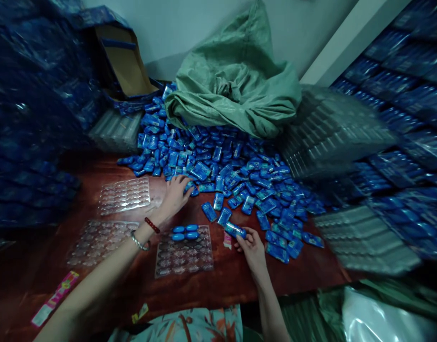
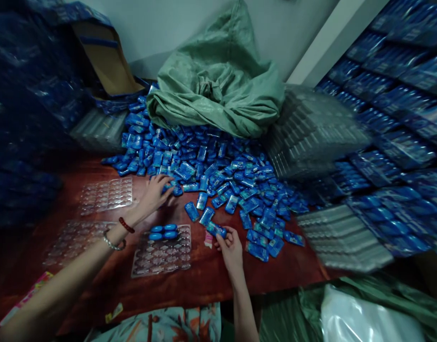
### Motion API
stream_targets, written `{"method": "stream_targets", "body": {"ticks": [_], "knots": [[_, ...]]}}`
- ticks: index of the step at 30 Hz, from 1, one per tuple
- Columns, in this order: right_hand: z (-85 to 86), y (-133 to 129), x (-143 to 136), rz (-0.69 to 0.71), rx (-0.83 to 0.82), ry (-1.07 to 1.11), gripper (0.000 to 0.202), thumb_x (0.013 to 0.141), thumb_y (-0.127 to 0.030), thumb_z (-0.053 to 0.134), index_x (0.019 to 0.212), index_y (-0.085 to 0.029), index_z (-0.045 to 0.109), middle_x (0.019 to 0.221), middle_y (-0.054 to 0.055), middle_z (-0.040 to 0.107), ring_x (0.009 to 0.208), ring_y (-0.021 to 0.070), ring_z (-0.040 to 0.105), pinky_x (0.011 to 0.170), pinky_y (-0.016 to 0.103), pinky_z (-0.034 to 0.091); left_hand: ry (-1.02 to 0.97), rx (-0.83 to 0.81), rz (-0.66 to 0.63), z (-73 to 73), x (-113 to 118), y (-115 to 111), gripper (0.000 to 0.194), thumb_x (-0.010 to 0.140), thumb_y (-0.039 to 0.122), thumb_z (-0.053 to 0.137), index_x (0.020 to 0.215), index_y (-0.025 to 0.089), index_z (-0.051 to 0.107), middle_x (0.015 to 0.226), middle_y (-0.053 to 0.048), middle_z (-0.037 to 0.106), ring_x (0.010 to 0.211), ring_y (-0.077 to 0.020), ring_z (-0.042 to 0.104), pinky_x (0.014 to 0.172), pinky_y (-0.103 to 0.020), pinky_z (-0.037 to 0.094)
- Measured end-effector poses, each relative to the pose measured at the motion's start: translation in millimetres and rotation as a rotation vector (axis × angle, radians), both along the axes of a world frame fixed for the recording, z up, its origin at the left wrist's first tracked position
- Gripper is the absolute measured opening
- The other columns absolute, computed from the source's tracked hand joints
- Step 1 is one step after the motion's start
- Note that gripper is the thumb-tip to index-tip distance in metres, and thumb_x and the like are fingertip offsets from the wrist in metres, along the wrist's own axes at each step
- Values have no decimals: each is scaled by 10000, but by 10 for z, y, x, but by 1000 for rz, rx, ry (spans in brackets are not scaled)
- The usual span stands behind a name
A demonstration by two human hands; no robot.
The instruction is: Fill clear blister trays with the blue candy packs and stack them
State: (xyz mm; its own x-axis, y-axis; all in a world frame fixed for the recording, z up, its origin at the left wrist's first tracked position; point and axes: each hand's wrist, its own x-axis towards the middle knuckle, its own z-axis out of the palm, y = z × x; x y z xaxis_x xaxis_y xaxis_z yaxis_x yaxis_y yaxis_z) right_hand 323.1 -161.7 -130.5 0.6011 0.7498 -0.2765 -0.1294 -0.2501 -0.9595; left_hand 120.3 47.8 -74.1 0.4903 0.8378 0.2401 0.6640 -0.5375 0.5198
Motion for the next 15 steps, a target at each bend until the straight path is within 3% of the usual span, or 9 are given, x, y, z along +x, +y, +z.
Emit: {"method": "stream_targets", "body": {"ticks": [3,6,11,15], "knots": [[0,3,28,1,10,12,521,576,-476,774,939,-195,526,637,-33,617,493,138,597,438,230,451,-179,-45,-169,138,38,-225,221,917,279,462,1057,191,609,1063,-79,612,988,-215,551,887,-393,435],[31,-14,40,1,30,0,492,620,-477,745,962,-191,535,620,-43,598,482,123,580,443,222,441,-296,-83,-243,233,-47,-529,218,925,268,448,1053,199,611,1056,-73,624,992,-194,568,880,-356,451],[83,-35,7,32,44,-34,445,697,-465,694,1017,-194,544,594,-59,561,460,105,540,455,221,430,-368,-194,-127,222,-372,-988,176,910,254,484,1002,193,620,989,-57,651,930,-169,613,810,-280,481],[58,0,-2,21,63,-38,483,718,-452,687,1105,-191,563,545,-78,504,438,96,502,439,215,406,-335,-276,-139,218,-444,-1044,169,904,264,495,966,193,635,948,-44,671,882,-162,631,758,-259,490]]}}
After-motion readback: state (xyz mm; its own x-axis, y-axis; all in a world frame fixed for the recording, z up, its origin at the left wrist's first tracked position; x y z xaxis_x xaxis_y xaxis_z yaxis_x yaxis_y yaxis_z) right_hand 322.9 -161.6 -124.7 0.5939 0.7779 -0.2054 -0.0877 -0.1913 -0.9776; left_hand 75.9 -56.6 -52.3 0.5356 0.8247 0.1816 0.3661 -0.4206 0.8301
